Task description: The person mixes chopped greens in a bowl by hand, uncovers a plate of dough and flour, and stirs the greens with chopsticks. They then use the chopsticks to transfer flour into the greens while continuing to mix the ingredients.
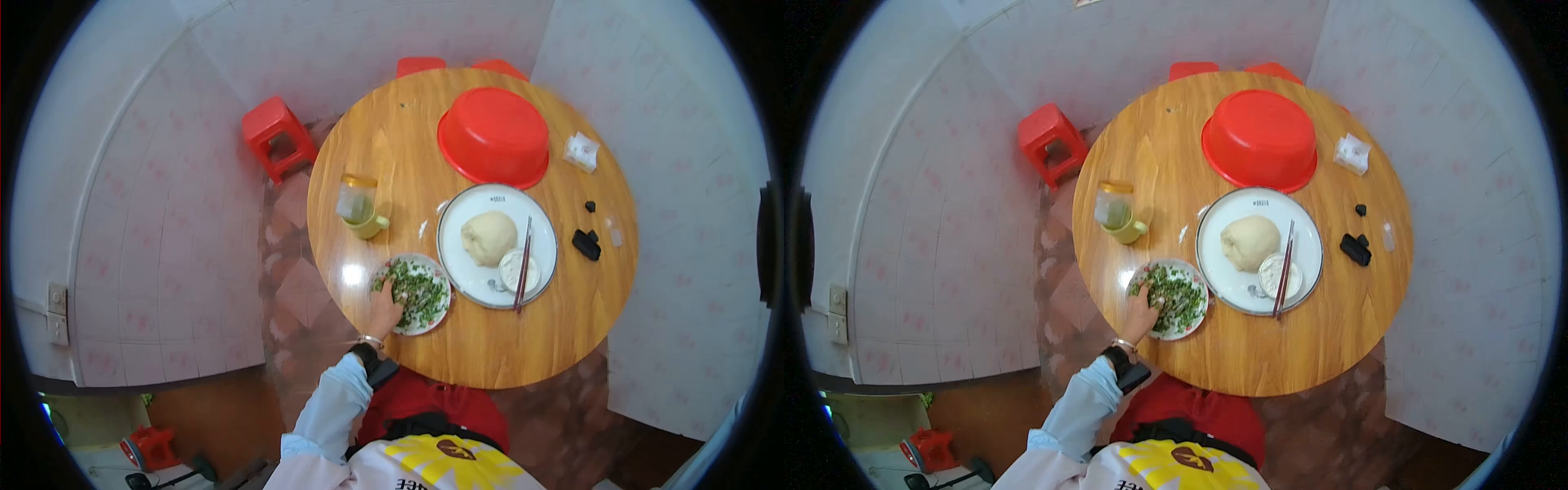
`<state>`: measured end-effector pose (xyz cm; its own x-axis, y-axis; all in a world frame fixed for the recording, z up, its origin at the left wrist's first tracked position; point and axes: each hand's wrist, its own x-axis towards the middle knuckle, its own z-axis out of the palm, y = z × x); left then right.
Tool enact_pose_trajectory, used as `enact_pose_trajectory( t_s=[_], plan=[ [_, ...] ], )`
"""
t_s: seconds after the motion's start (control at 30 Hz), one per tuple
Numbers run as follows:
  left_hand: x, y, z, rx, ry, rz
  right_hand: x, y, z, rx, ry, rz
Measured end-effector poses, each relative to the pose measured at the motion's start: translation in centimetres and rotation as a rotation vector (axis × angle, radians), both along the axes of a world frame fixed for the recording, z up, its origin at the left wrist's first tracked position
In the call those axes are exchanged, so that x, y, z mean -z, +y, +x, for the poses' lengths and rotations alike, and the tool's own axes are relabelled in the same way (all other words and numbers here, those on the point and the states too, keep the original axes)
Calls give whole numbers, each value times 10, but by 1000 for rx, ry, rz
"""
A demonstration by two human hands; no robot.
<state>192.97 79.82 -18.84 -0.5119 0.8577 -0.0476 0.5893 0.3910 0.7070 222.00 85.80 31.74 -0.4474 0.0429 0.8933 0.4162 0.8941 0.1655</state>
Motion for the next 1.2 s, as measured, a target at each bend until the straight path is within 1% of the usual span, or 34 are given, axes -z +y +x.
enact_pose_trajectory(
  t_s=[0.1, 0.17, 0.2, 0.27, 0.3, 0.37, 0.43, 0.5, 0.53, 0.6, 0.77, 0.83, 0.87, 0.93, 0.97, 1.03, 1.07, 1.1, 1.17, 1.2],
  plan=[
    [5, -2, -1, 16, 56, 90, 5, 0, 0, 13, 2, 8],
    [2, 1, -1, 19, 22, 23, 9, -2, 1, 19, 6, 11],
    [-6, 5, 1, 25, 26, 38, 10, -1, 1, 23, 4, 8],
    [-22, 1, 5, -25, -71, -121, 12, 1, -1, 28, 7, 2],
    [-15, 1, 2, -26, -65, -108, 13, 2, -1, 32, 8, 3],
    [3, -1, 2, -7, -8, 18, 14, 3, -3, 40, 4, 5],
    [-15, -1, 4, -7, -10, 17, 16, 4, -3, 39, 5, 2],
    [-31, 3, 4, -33, -121, -206, 15, 6, -4, 36, 12, -1],
    [-29, 4, 5, -36, -123, -200, 15, 7, -5, 37, 11, -5],
    [-22, 1, 6, -2, 9, -12, 15, 8, -5, 36, 13, -1],
    [-19, 0, 3, 0, 2, 30, 18, 9, -5, 43, 14, 4],
    [-25, 3, 4, -4, -97, -151, 16, 8, -3, 41, 17, 3],
    [-19, 11, 2, -3, -97, -126, 19, 9, -4, 45, 9, 15],
    [-12, 8, 5, -14, -6, 27, 15, 7, -6, 39, 11, 30],
    [-8, 9, 7, -15, -7, 35, 13, 6, -5, 37, 16, 34],
    [-26, 19, 14, -43, 10, -147, 10, 4, -5, 32, 21, 53],
    [-19, 22, 18, -15, 111, -127, 9, 1, -4, 28, 26, 60],
    [-28, 26, 22, -12, 114, -128, 8, -1, -4, 25, 28, 67],
    [-50, 31, 35, 96, 174, -311, 4, -5, -3, 18, 32, 82],
    [-47, 31, 37, 127, 233, -235, 1, -7, -3, 12, 32, 85]
  ],
)
